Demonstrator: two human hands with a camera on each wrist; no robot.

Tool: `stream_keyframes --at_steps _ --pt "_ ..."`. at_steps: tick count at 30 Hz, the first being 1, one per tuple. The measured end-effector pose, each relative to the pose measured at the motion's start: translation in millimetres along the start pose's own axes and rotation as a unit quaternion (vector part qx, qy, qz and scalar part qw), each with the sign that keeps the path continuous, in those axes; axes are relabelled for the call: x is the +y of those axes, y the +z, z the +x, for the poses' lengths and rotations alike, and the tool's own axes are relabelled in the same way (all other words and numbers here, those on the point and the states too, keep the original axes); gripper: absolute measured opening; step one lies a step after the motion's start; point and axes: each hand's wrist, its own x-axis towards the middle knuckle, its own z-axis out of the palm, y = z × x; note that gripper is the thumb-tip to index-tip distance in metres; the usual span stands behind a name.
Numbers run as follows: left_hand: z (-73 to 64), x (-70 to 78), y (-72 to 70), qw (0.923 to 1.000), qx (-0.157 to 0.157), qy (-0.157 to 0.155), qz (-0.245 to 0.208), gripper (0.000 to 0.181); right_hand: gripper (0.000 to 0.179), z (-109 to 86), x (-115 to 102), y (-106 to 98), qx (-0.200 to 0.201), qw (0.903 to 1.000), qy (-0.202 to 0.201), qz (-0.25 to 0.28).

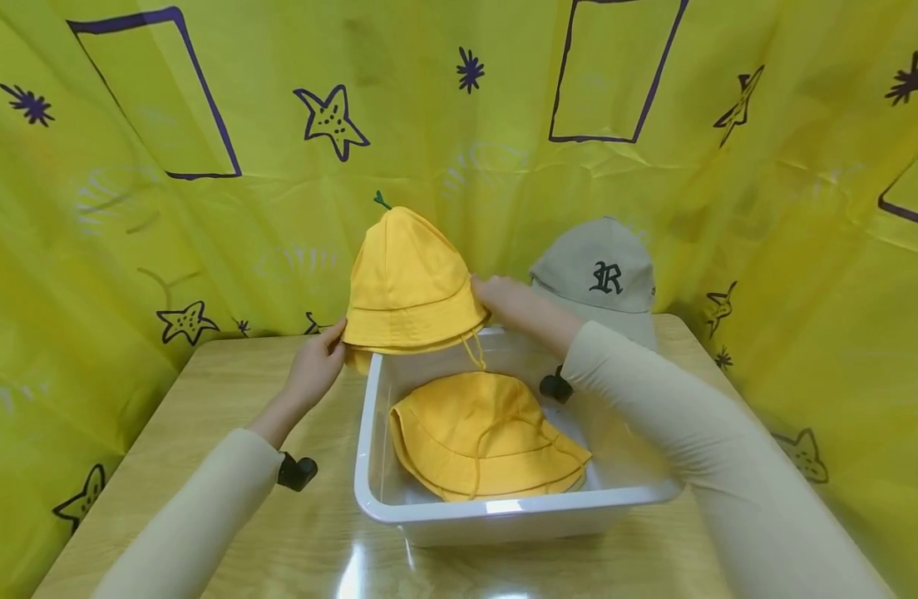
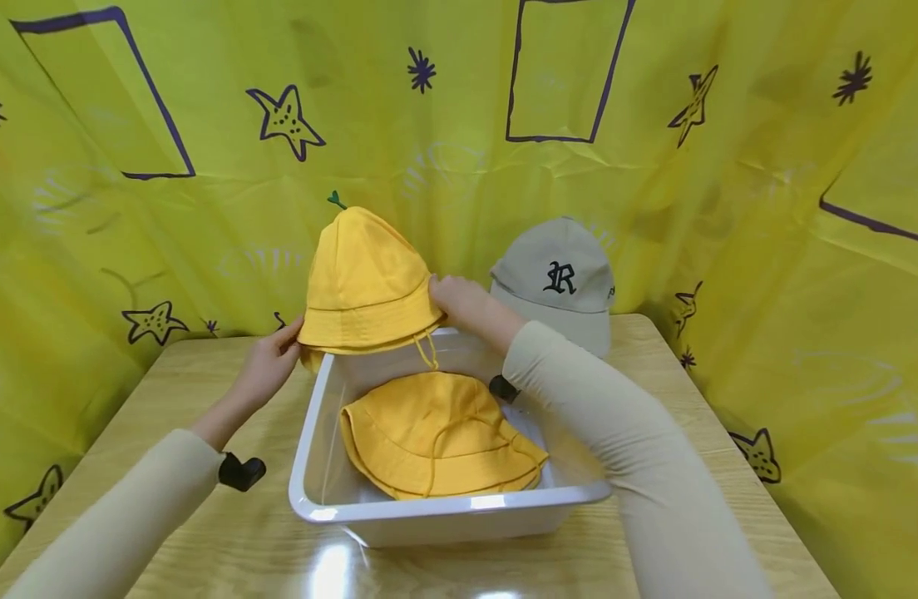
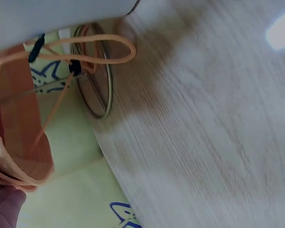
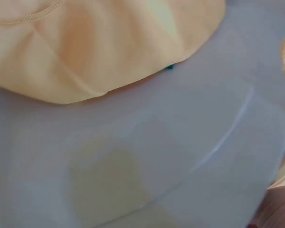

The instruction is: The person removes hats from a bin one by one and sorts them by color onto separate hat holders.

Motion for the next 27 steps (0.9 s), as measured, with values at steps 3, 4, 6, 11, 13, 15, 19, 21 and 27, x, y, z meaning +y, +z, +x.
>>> stream_keyframes --at_steps 3,4,6,11,13,15,19,21,27 --pt "-7.6 5.9 -3.0 0.9997 -0.019 0.012 -0.005 0.049 0.037 -4.7 -3 -7 0.002 0.9999 -0.010 -0.003" --pt "-10.8 7.7 -4.0 0.9994 -0.031 0.013 -0.009 0.051 0.036 -6.1 -4 -9 0.002 0.9999 -0.010 -0.008" --pt "-17.5 10.4 -5.5 0.9985 -0.050 0.023 -0.008 0.055 0.035 -8.4 -7 -12 0.000 0.9999 -0.006 -0.013" --pt "-36.0 16.9 -8.1 0.9944 -0.092 0.048 0.020 0.065 0.041 -15.0 -14 -20 0.001 0.9992 -0.001 -0.039" --pt "-43.5 21.6 -8.9 0.9923 -0.099 0.067 0.032 0.067 0.047 -19.3 -18 -23 0.008 0.9987 -0.003 -0.051" --pt "-50.7 27.4 -9.3 0.9891 -0.102 0.093 0.051 0.067 0.051 -24.4 -21 -27 0.013 0.9976 -0.005 -0.068" --pt "-64.0 39.1 -9.1 0.9793 -0.105 0.149 0.088 0.066 0.056 -34.8 -27 -34 0.024 0.9958 -0.016 -0.087" --pt "-70.9 44.5 -8.3 0.9737 -0.108 0.171 0.105 0.065 0.058 -39.2 -30 -35 0.029 0.9953 -0.028 -0.088" --pt "-90.5 56.5 -4.8 0.9586 -0.116 0.221 0.137 0.068 0.066 -52.5 -38 -42 0.041 0.9928 -0.084 -0.076"
